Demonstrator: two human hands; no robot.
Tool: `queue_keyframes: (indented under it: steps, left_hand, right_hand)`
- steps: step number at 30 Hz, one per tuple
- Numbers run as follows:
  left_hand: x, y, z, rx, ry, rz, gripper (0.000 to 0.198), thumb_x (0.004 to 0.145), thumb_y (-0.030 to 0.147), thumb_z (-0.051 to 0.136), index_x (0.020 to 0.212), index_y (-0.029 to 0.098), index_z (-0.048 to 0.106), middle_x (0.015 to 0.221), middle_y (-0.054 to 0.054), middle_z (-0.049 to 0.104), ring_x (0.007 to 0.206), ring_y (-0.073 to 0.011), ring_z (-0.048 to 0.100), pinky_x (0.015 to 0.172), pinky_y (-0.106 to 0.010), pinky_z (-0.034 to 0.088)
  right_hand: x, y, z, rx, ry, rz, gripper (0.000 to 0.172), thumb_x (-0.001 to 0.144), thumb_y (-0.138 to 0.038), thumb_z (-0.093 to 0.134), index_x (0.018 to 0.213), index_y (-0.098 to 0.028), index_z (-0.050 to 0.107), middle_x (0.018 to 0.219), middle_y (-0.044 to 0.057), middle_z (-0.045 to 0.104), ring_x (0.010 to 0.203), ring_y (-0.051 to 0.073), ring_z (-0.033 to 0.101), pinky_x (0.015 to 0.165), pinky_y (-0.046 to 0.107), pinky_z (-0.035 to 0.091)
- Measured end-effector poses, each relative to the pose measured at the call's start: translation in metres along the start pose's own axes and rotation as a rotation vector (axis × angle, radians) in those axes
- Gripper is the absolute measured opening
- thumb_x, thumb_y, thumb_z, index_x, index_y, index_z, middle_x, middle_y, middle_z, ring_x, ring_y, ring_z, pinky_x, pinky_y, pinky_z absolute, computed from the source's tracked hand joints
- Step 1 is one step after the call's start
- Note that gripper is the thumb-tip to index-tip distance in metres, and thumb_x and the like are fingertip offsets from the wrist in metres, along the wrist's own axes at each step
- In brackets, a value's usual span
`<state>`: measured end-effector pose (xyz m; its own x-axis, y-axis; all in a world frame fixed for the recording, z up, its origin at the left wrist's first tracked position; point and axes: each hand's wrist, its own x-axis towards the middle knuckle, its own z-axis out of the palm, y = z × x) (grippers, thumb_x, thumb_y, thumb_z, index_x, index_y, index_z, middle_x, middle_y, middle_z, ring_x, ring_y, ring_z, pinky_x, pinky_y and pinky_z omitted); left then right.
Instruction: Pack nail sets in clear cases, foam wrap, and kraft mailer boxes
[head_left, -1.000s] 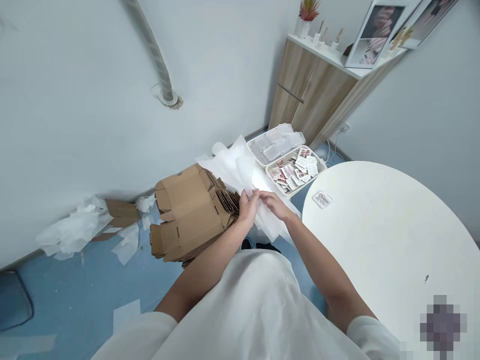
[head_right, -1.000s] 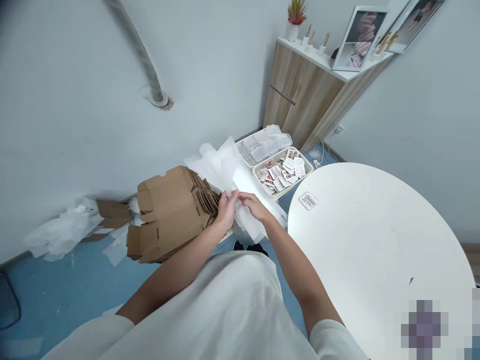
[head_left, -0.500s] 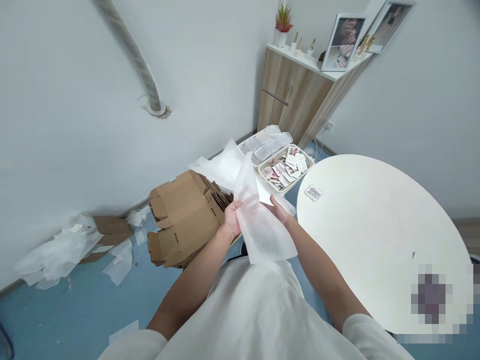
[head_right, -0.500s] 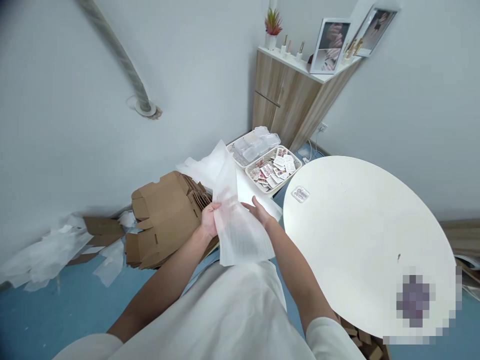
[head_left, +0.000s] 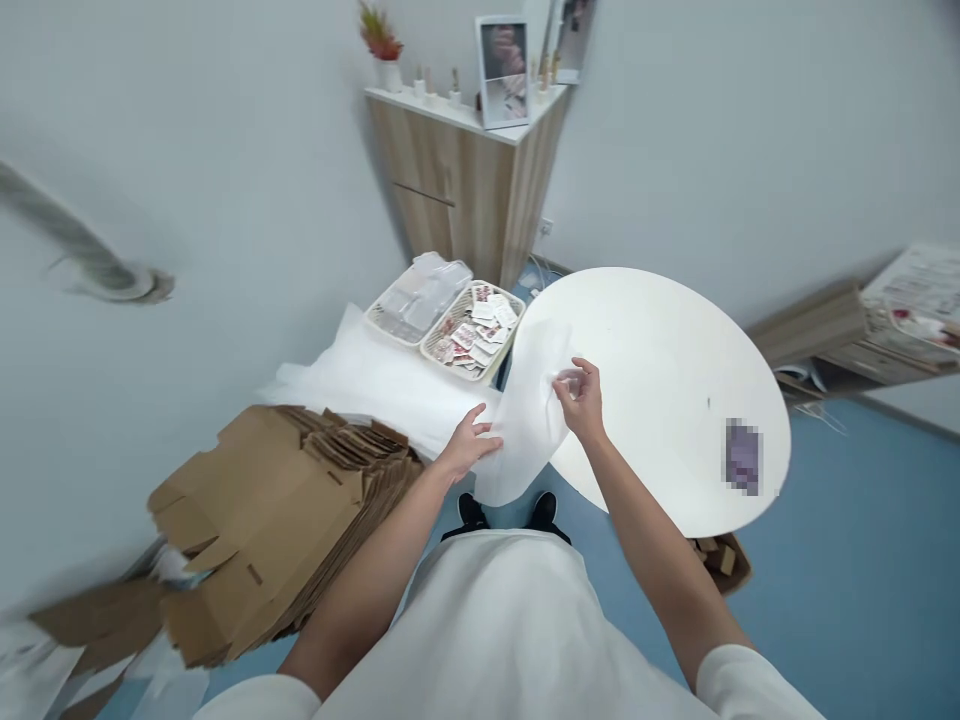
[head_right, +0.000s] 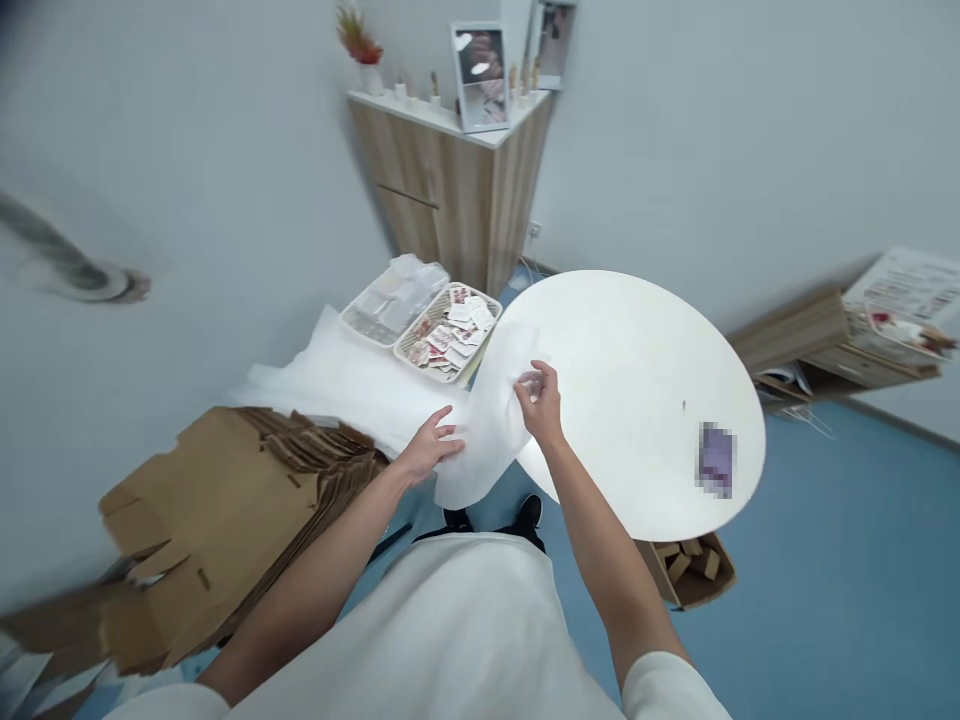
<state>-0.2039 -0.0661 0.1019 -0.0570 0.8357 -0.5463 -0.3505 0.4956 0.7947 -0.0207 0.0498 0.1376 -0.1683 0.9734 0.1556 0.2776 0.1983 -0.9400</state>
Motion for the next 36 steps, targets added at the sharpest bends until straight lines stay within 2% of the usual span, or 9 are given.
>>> queue_keyframes:
  steps: [5, 10, 13, 17, 20, 23, 27, 31, 36]
  left_hand:
    - [0.035, -0.015, 0.064, 0.189, 0.021, 0.071, 0.078, 0.059, 0.018, 0.071, 0.128, 0.021, 0.034, 0.098, -0.008, 0.059, 0.070, -0.0135, 0.060, 0.062, -0.026, 0.047]
    - [0.067, -0.038, 0.127, 0.333, 0.041, 0.117, 0.072, 0.061, 0.018, 0.067, 0.126, 0.020, 0.036, 0.094, -0.006, 0.059, 0.067, -0.0117, 0.058, 0.065, -0.026, 0.046]
    - [0.083, -0.055, 0.154, 0.431, 0.059, 0.142, 0.065, 0.062, 0.019, 0.067, 0.122, 0.018, 0.040, 0.086, -0.004, 0.059, 0.070, -0.0124, 0.058, 0.071, -0.027, 0.045]
    - [0.103, -0.074, 0.177, 0.582, 0.097, 0.142, 0.058, 0.064, 0.022, 0.065, 0.118, 0.018, 0.043, 0.077, -0.001, 0.058, 0.066, -0.0130, 0.057, 0.071, -0.029, 0.044]
    - [0.113, -0.083, 0.186, 0.678, 0.152, 0.138, 0.053, 0.066, 0.022, 0.064, 0.115, 0.018, 0.045, 0.073, 0.000, 0.057, 0.066, -0.0139, 0.057, 0.072, -0.029, 0.043]
    - [0.118, -0.088, 0.193, 0.740, 0.202, 0.126, 0.049, 0.067, 0.022, 0.063, 0.113, 0.018, 0.046, 0.074, 0.000, 0.057, 0.070, -0.0150, 0.057, 0.074, -0.029, 0.042]
    - [0.125, -0.092, 0.198, 0.822, 0.235, 0.075, 0.047, 0.068, 0.022, 0.061, 0.112, 0.017, 0.046, 0.075, 0.000, 0.058, 0.075, -0.0150, 0.057, 0.074, -0.028, 0.042]
    - [0.131, -0.095, 0.202, 0.891, 0.227, 0.062, 0.045, 0.070, 0.021, 0.059, 0.112, 0.016, 0.045, 0.075, -0.001, 0.057, 0.075, -0.0143, 0.056, 0.073, -0.027, 0.043]
    - [0.132, -0.095, 0.202, 1.019, 0.166, 0.114, 0.045, 0.073, 0.020, 0.053, 0.116, 0.015, 0.042, 0.080, -0.003, 0.058, 0.076, -0.0155, 0.057, 0.072, -0.029, 0.044]
  right_hand:
    - [-0.017, 0.023, -0.079, -0.073, 0.123, 0.069, 0.030, 0.076, -0.039, 0.049, 0.102, -0.024, 0.048, 0.087, 0.001, 0.055, 0.056, 0.009, 0.045, 0.056, 0.026, 0.042]
    - [-0.031, 0.070, -0.161, -0.057, 0.277, 0.303, 0.031, 0.074, -0.038, 0.049, 0.100, -0.021, 0.051, 0.096, 0.003, 0.055, 0.052, 0.007, 0.046, 0.053, 0.026, 0.042]
    - [-0.029, 0.101, -0.201, -0.079, 0.278, 0.415, 0.039, 0.071, -0.037, 0.052, 0.106, -0.020, 0.052, 0.106, 0.006, 0.055, 0.057, 0.009, 0.051, 0.060, 0.030, 0.046]
    - [-0.019, 0.139, -0.233, -0.165, 0.189, 0.398, 0.049, 0.070, -0.035, 0.053, 0.117, -0.020, 0.047, 0.116, 0.009, 0.052, 0.078, 0.016, 0.056, 0.077, 0.037, 0.045]
    - [-0.011, 0.163, -0.242, -0.309, 0.058, 0.355, 0.057, 0.070, -0.031, 0.055, 0.123, -0.019, 0.042, 0.121, 0.010, 0.047, 0.096, 0.020, 0.052, 0.089, 0.040, 0.040]
    - [-0.007, 0.182, -0.242, -0.445, -0.077, 0.377, 0.061, 0.072, -0.029, 0.052, 0.129, -0.017, 0.034, 0.126, 0.012, 0.041, 0.108, 0.022, 0.046, 0.092, 0.038, 0.038]
    - [-0.011, 0.197, -0.235, -0.674, -0.147, 0.438, 0.067, 0.073, -0.030, 0.052, 0.134, -0.018, 0.025, 0.140, 0.013, 0.020, 0.126, 0.030, 0.024, 0.096, 0.044, 0.031]
    - [-0.034, 0.201, -0.221, -0.839, -0.081, 0.358, 0.067, 0.078, -0.033, 0.047, 0.136, -0.019, 0.018, 0.146, 0.012, 0.002, 0.132, 0.032, 0.009, 0.099, 0.048, 0.023]
    - [-0.076, 0.196, -0.196, -0.878, -0.302, 0.257, 0.062, 0.081, -0.038, 0.040, 0.136, -0.016, 0.020, 0.146, 0.012, 0.010, 0.134, 0.028, 0.008, 0.103, 0.046, 0.017]
